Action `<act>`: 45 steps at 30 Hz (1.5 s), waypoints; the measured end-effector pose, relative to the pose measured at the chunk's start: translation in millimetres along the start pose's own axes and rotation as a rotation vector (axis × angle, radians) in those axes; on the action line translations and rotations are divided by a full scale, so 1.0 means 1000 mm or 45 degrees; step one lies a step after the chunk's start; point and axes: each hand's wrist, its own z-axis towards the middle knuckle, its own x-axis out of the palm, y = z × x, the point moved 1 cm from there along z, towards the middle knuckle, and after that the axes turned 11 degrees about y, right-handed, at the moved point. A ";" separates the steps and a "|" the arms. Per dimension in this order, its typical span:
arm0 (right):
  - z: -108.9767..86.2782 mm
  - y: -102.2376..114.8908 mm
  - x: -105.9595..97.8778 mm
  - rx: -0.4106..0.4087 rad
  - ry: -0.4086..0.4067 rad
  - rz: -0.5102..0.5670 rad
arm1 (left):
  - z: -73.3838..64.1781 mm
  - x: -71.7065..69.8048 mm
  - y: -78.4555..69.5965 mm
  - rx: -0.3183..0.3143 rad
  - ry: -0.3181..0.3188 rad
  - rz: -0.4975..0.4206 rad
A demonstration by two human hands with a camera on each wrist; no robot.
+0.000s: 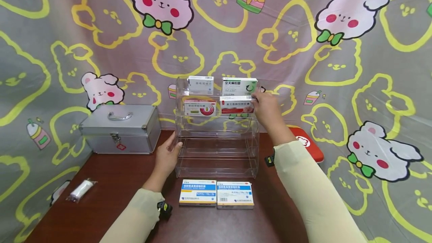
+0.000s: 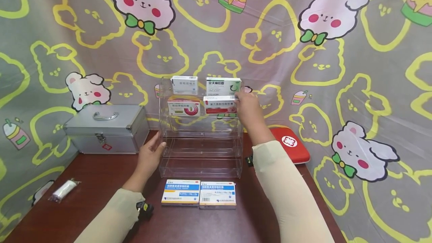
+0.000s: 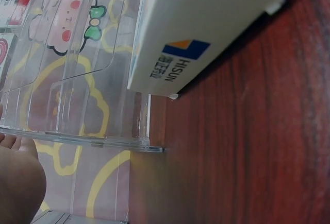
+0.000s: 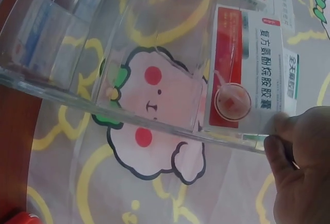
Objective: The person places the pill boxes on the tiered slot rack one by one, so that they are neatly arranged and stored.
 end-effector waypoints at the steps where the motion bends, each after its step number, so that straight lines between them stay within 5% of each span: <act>1: 0.000 0.001 0.000 0.006 0.008 -0.005 | 0.000 0.000 0.000 0.002 0.001 -0.006; 20: -0.005 0.006 0.008 -0.029 0.042 -0.103 | -0.004 -0.001 0.002 -0.009 0.009 0.031; 27: -0.021 0.002 0.007 -0.133 0.081 -0.046 | -0.004 0.001 0.002 0.008 0.000 0.006; 34: -0.075 0.004 0.005 -0.095 0.129 0.158 | -0.003 0.003 0.001 -0.005 0.000 0.056; 39: -0.128 0.003 0.010 0.003 0.247 0.390 | -0.001 0.001 0.002 -0.010 -0.014 0.094; 45: -0.185 -0.014 0.030 -0.031 0.423 0.690 | -0.001 0.000 0.004 0.001 -0.014 0.125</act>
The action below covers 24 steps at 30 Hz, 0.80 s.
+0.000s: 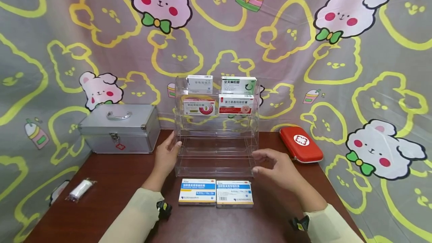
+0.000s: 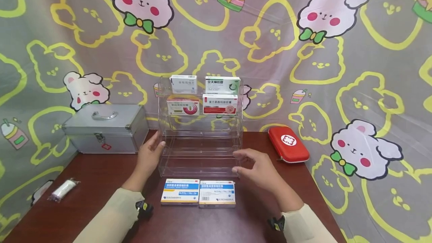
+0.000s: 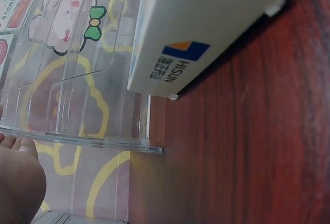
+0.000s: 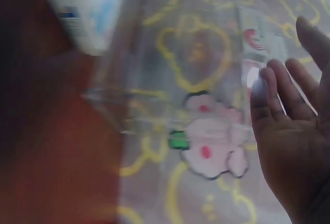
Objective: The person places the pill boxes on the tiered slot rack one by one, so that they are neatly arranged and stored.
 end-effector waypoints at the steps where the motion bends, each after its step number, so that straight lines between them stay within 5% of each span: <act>1: -0.006 -0.006 0.004 0.002 0.032 0.022 | 0.000 0.000 0.000 0.004 -0.001 0.006; 12: -0.029 -0.046 0.039 0.122 0.332 0.114 | 0.002 -0.001 0.000 0.000 0.012 -0.040; 24: -0.026 -0.066 0.055 -0.017 0.364 -0.072 | 0.001 0.000 -0.002 -0.027 0.002 -0.055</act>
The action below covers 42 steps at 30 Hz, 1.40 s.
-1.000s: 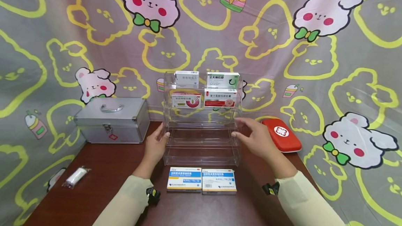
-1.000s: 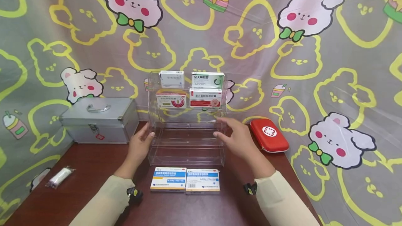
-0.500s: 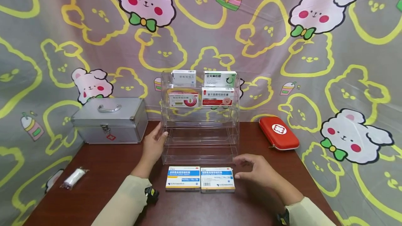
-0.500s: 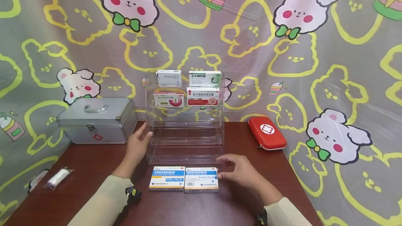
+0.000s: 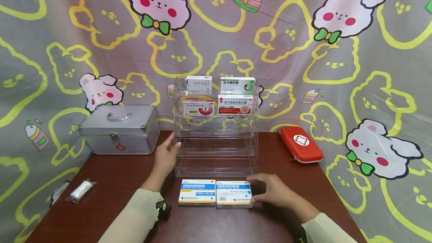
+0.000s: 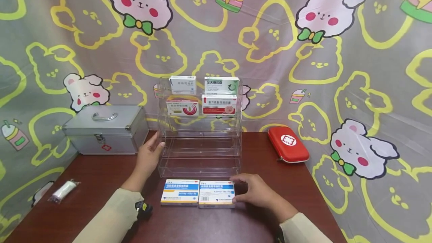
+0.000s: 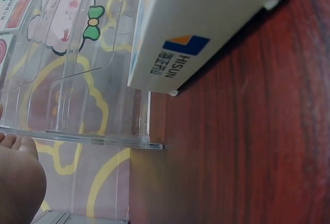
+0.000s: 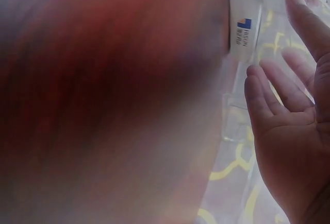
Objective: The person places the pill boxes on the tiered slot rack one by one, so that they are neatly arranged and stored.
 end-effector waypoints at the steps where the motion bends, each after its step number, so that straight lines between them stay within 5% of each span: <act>1: 0.001 -0.001 0.001 0.003 0.002 -0.013 | 0.000 0.000 0.000 0.002 0.002 -0.005; 20: 0.008 -0.005 0.008 0.096 0.095 -0.034 | 0.001 -0.001 -0.001 0.019 -0.006 0.042; 31: 0.003 0.001 0.007 0.023 0.002 -0.159 | 0.001 0.000 -0.002 0.016 0.002 0.000; 42: 0.003 0.003 0.003 0.098 -0.021 0.097 | 0.000 -0.001 -0.003 -0.024 0.013 0.028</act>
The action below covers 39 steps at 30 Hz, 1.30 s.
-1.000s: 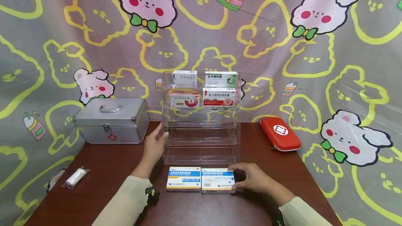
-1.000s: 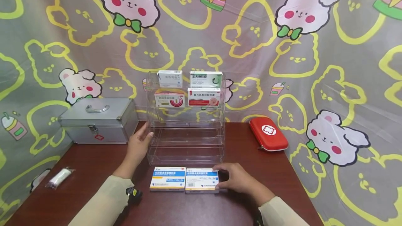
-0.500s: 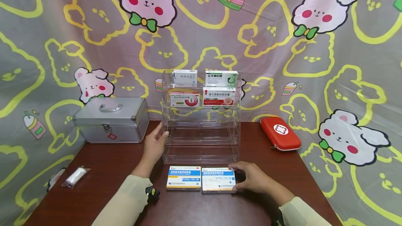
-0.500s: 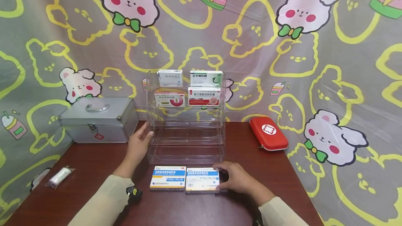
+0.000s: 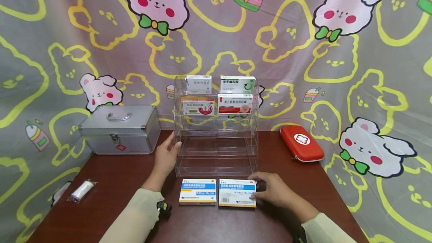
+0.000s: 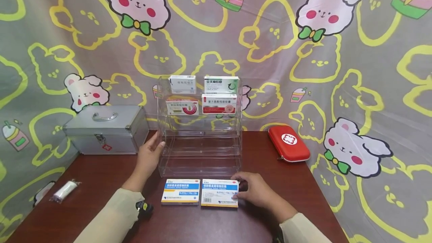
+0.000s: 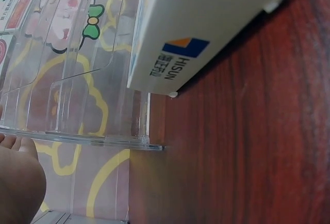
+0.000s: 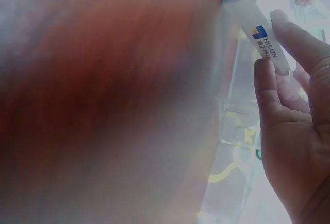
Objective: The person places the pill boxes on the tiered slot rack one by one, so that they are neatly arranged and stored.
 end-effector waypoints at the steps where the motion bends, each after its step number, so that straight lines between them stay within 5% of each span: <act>1: 0.000 0.000 -0.001 -0.006 -0.008 0.018 | 0.000 0.000 0.000 -0.005 -0.001 -0.001; 29: -0.006 0.019 -0.020 -0.130 -0.238 0.088 | 0.000 0.002 -0.001 0.022 -0.014 -0.030; 34: 0.008 0.037 -0.043 -0.148 -0.379 0.187 | -0.001 0.002 -0.002 0.021 -0.009 -0.048; 39: 0.028 0.062 -0.069 -0.192 -0.579 0.139 | -0.002 0.003 -0.002 0.004 -0.012 -0.039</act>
